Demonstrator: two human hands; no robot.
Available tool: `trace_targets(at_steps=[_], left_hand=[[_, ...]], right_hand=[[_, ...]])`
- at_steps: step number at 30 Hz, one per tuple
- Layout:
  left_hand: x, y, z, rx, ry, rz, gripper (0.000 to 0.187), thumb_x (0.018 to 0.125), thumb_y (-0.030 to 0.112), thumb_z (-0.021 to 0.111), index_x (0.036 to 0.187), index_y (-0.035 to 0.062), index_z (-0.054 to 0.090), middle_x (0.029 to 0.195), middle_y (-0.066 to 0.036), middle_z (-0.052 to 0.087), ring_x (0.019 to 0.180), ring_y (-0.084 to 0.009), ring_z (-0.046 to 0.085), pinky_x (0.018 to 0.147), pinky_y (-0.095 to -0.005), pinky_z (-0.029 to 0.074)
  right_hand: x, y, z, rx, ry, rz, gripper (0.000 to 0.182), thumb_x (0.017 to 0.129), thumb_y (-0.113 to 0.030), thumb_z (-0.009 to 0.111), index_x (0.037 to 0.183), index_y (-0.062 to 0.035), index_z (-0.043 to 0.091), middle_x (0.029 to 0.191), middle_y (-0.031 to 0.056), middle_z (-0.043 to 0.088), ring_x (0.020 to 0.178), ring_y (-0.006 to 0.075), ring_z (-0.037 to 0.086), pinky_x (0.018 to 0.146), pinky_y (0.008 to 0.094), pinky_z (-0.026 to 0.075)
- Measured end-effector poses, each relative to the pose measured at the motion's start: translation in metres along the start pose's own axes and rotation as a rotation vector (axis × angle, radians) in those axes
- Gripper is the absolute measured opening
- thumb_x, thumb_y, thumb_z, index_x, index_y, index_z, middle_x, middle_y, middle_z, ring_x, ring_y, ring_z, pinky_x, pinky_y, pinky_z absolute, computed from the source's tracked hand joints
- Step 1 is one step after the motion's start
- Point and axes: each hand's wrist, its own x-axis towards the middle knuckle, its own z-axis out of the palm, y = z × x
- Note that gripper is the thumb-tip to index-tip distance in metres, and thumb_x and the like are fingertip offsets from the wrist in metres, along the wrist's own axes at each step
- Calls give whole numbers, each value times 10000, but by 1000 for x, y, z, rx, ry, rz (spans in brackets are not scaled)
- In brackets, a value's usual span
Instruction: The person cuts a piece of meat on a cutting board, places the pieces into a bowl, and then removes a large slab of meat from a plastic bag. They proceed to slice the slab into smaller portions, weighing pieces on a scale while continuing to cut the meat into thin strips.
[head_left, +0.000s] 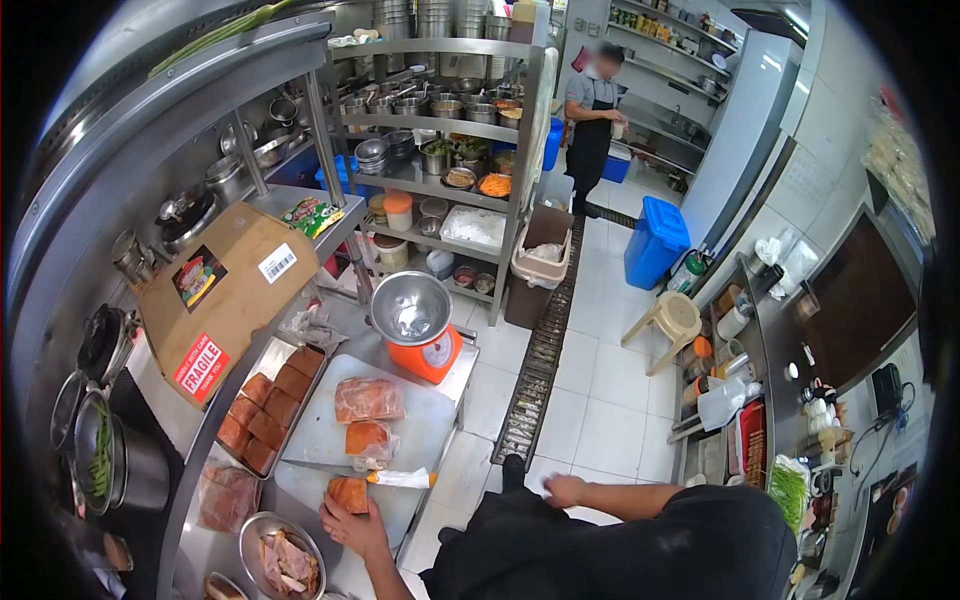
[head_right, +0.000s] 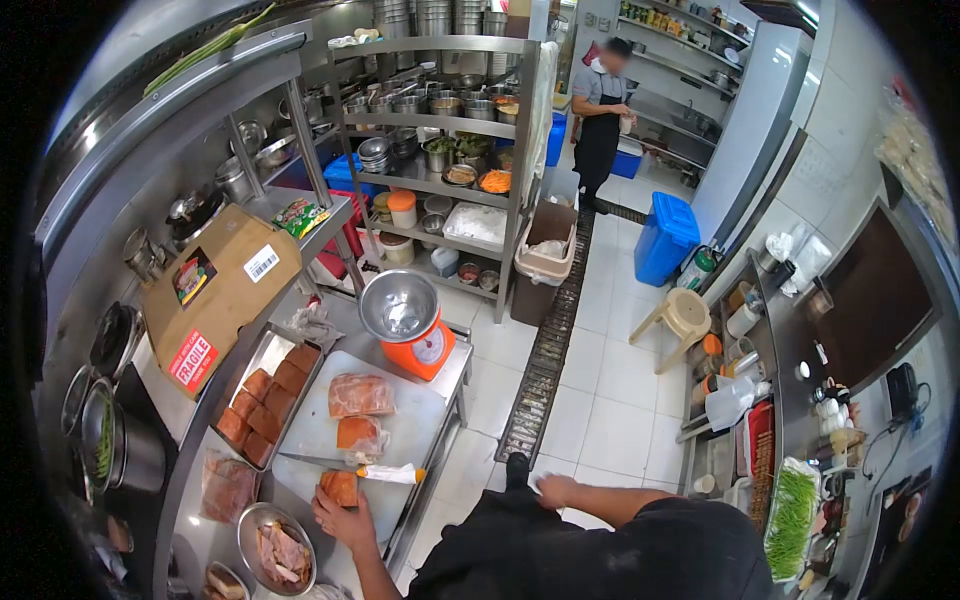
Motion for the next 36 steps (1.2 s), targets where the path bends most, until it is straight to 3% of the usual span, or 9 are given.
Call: trace_targets(at_steps=[1,3,5,11,18,25,28,31,36], left_hand=[[-1,-1,1,0,14,-4,975,798,434,828,1598,127,361,1537,-209,421,1393,-438,420,1109,-594,384],[-3,-1,5,-7,53,-1,960,800,433,828,1590,126,377,1535,-211,427,1401,-440,416,1111,-603,377],[-4,-2,10,-8,95,1,948,803,433,828,1584,123,389,1532,-214,433,1408,-441,415,1113,-609,372],[-5,-11,26,-9,192,42,936,805,439,829,1573,110,407,1526,-219,449,1407,-446,430,1124,-608,366],[-7,-9,21,-23,161,20,941,804,443,827,1575,106,405,1552,-219,433,1420,-439,419,1141,-600,345],[-7,-9,18,-41,139,4,953,794,456,816,1578,105,404,1570,-215,420,1439,-432,403,1157,-597,327],[-6,-12,22,-43,160,27,946,796,448,813,1577,105,405,1572,-218,418,1438,-434,407,1158,-599,331],[-6,-14,25,-36,185,43,939,793,444,814,1571,105,411,1578,-220,412,1434,-440,416,1159,-605,335],[-7,-9,22,-42,203,28,928,791,432,819,1562,107,419,1612,-225,373,1428,-453,424,1162,-613,336]], right_hand=[[-3,22,24,-40,-231,53,506,936,-415,641,1298,-62,656,1230,211,709,1147,410,683,954,520,559],[55,114,150,-320,-603,-339,509,939,-394,653,1371,-124,652,1316,156,701,1092,376,705,914,517,587],[5,125,146,200,-794,-158,481,958,-372,642,1400,-184,634,1293,91,710,1074,304,706,892,498,588],[-45,118,112,744,-883,294,505,972,-306,619,1475,-284,575,1294,-29,711,1051,182,710,878,463,583],[-14,83,80,661,-822,321,497,947,-271,622,1444,-258,606,1409,-45,662,1190,160,660,927,482,578],[29,93,73,-207,-947,-742,682,823,8,667,1471,-190,585,1491,-40,628,1310,156,615,1043,478,551],[16,78,57,304,-1055,18,633,868,-104,651,1487,-212,576,1523,-39,610,1351,178,601,1090,536,505],[-2,49,30,354,-975,197,587,917,-235,604,1503,-236,564,1535,-31,602,1364,204,602,1121,610,441],[-3,41,19,242,-1012,50,537,953,-316,562,1485,-254,576,1534,-48,599,1339,214,626,1107,659,406]])
